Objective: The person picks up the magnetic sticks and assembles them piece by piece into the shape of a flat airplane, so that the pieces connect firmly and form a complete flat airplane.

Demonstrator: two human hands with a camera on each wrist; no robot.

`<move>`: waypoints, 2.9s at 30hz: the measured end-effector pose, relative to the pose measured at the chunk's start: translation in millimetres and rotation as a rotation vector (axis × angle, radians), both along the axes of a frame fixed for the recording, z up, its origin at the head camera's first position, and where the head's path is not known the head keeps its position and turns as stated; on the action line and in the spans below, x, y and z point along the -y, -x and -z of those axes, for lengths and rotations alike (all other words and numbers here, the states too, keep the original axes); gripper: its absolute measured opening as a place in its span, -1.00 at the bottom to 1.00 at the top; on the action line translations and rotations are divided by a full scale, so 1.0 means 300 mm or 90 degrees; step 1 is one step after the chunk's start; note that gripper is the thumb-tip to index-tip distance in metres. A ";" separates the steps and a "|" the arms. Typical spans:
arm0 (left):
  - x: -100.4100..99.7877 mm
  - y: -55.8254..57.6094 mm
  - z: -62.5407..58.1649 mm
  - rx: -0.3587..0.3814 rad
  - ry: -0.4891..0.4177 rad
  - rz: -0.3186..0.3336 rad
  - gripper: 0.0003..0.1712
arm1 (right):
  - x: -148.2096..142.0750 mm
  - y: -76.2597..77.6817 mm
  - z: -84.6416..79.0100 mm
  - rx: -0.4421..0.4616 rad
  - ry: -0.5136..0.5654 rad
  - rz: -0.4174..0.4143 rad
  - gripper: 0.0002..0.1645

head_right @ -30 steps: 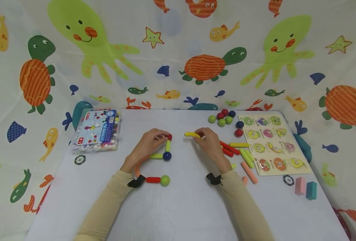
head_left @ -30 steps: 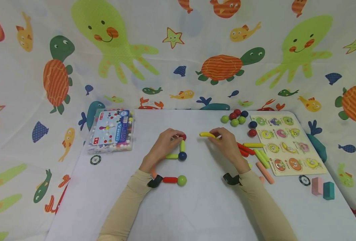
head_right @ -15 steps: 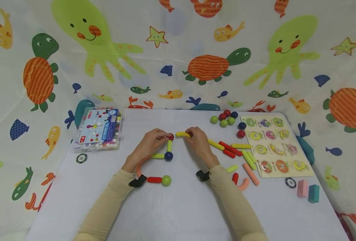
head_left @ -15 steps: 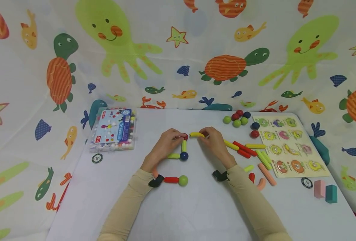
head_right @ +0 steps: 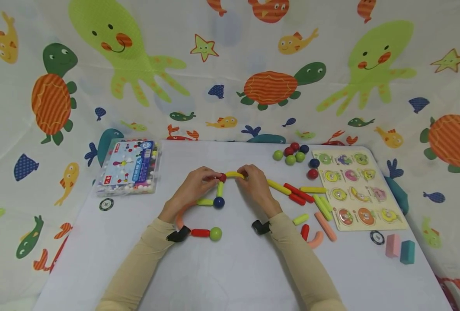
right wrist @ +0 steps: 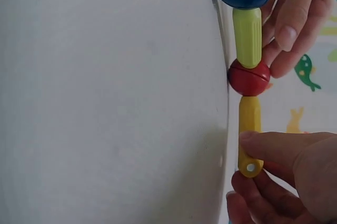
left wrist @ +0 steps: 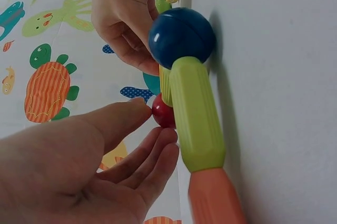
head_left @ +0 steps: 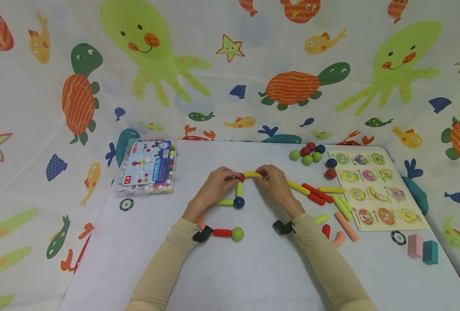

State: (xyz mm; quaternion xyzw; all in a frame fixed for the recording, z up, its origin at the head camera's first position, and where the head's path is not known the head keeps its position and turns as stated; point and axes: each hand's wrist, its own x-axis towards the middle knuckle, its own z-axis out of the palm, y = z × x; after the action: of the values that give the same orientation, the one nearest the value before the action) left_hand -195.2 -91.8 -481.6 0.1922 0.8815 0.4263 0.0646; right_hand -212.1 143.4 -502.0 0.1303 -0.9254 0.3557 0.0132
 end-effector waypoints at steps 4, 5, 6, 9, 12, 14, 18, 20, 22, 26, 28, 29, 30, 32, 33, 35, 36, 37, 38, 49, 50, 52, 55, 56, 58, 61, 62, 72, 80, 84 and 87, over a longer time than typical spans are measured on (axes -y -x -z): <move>-0.003 -0.002 -0.005 0.000 0.002 -0.003 -0.68 | -0.001 0.001 -0.003 -0.003 -0.001 -0.003 -0.72; -0.004 -0.002 -0.007 0.001 0.003 -0.004 -0.68 | -0.001 0.001 -0.004 -0.003 0.000 -0.006 -0.72; -0.005 -0.002 -0.009 0.002 0.005 -0.004 -0.69 | -0.001 0.001 -0.004 -0.003 0.000 -0.008 -0.72; -0.006 0.000 -0.023 0.007 0.016 -0.004 -0.69 | -0.002 0.002 -0.003 0.005 0.002 -0.014 -0.71; -0.009 0.005 -0.044 0.016 0.027 -0.001 -0.65 | -0.002 0.001 -0.002 0.016 0.011 -0.017 -0.70; -0.013 0.011 -0.058 0.020 0.039 0.003 -0.61 | -0.004 0.000 -0.003 0.021 0.016 -0.019 -0.69; -0.023 0.028 -0.076 0.027 0.065 0.015 -0.55 | -0.012 -0.004 -0.006 0.023 0.016 -0.024 -0.66; -0.031 0.037 -0.079 0.039 0.072 0.021 -0.54 | -0.022 -0.005 -0.010 0.025 0.019 -0.019 -0.64; -0.039 0.046 -0.083 0.051 0.075 0.025 -0.53 | -0.037 -0.004 -0.017 0.027 0.026 -0.007 -0.63; -0.055 0.068 -0.084 0.068 0.079 0.027 -0.53 | -0.090 0.011 -0.039 0.001 0.060 0.040 -0.64; -0.064 0.079 -0.082 0.072 0.085 0.026 -0.53 | -0.124 0.022 -0.052 -0.025 0.077 0.075 -0.65; -0.068 0.085 -0.080 0.072 0.088 0.028 -0.52 | -0.143 0.027 -0.059 -0.037 0.090 0.098 -0.65; -0.072 0.090 -0.077 0.073 0.090 0.030 -0.52 | -0.162 0.030 -0.068 -0.046 0.100 0.123 -0.65; -0.079 0.097 -0.072 0.076 0.091 0.034 -0.52 | -0.200 0.039 -0.083 -0.062 0.114 0.178 -0.64; -0.081 0.100 -0.070 0.079 0.090 0.035 -0.52 | -0.220 0.044 -0.088 -0.065 0.118 0.205 -0.64; -0.084 0.103 -0.064 0.081 0.091 0.037 -0.52 | -0.259 0.056 -0.093 -0.066 0.118 0.253 -0.63; -0.086 0.104 -0.062 0.084 0.092 0.037 -0.52 | -0.277 0.062 -0.096 -0.066 0.109 0.272 -0.62; -0.087 0.106 -0.060 0.086 0.093 0.037 -0.52 | -0.293 0.069 -0.096 -0.061 0.097 0.288 -0.61; -0.088 0.108 -0.059 0.088 0.094 0.037 -0.52 | -0.307 0.077 -0.097 -0.052 0.083 0.300 -0.60; -0.128 0.140 -0.047 0.097 0.110 0.062 -0.55 | -0.358 0.120 -0.086 0.037 -0.054 0.311 -0.51; -0.130 0.142 -0.047 0.098 0.113 0.065 -0.56 | -0.358 0.121 -0.087 0.041 -0.059 0.310 -0.51; -0.134 0.145 -0.047 0.102 0.116 0.065 -0.56 | -0.359 0.121 -0.087 0.050 -0.066 0.313 -0.53; -0.139 0.147 -0.042 0.099 0.124 0.058 -0.57 | -0.360 0.120 -0.085 0.063 -0.076 0.320 -0.55; -0.140 0.148 -0.040 0.096 0.128 0.056 -0.57 | -0.360 0.119 -0.085 0.066 -0.081 0.322 -0.56; -0.143 0.150 -0.033 0.090 0.135 0.051 -0.58 | -0.361 0.119 -0.083 0.073 -0.087 0.327 -0.57; -0.145 0.153 -0.020 0.085 0.142 0.043 -0.60 | -0.362 0.119 -0.078 0.076 -0.085 0.327 -0.57; -0.146 0.153 -0.016 0.084 0.143 0.039 -0.60 | -0.364 0.119 -0.076 0.076 -0.084 0.327 -0.58; -0.150 0.145 0.000 0.072 0.119 0.011 -0.69 | -0.354 0.110 -0.070 0.070 -0.047 0.324 -0.53; -0.133 0.143 -0.003 0.068 0.085 0.000 -0.73 | -0.283 0.058 -0.112 0.003 0.065 0.210 -0.48; -0.129 0.145 0.004 0.068 0.071 0.004 -0.72 | -0.232 0.007 -0.117 0.016 0.089 0.154 -0.50; -0.127 0.147 0.011 0.067 0.065 0.004 -0.72 | -0.196 -0.032 -0.101 0.040 0.085 0.124 -0.52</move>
State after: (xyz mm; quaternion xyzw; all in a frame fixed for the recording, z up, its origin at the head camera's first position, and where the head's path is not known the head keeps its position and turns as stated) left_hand -239.2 -53.7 -484.8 0.1689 0.8970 0.3899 0.1218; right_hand -202.4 202.2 -471.6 0.0271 -0.9079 0.4175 0.0274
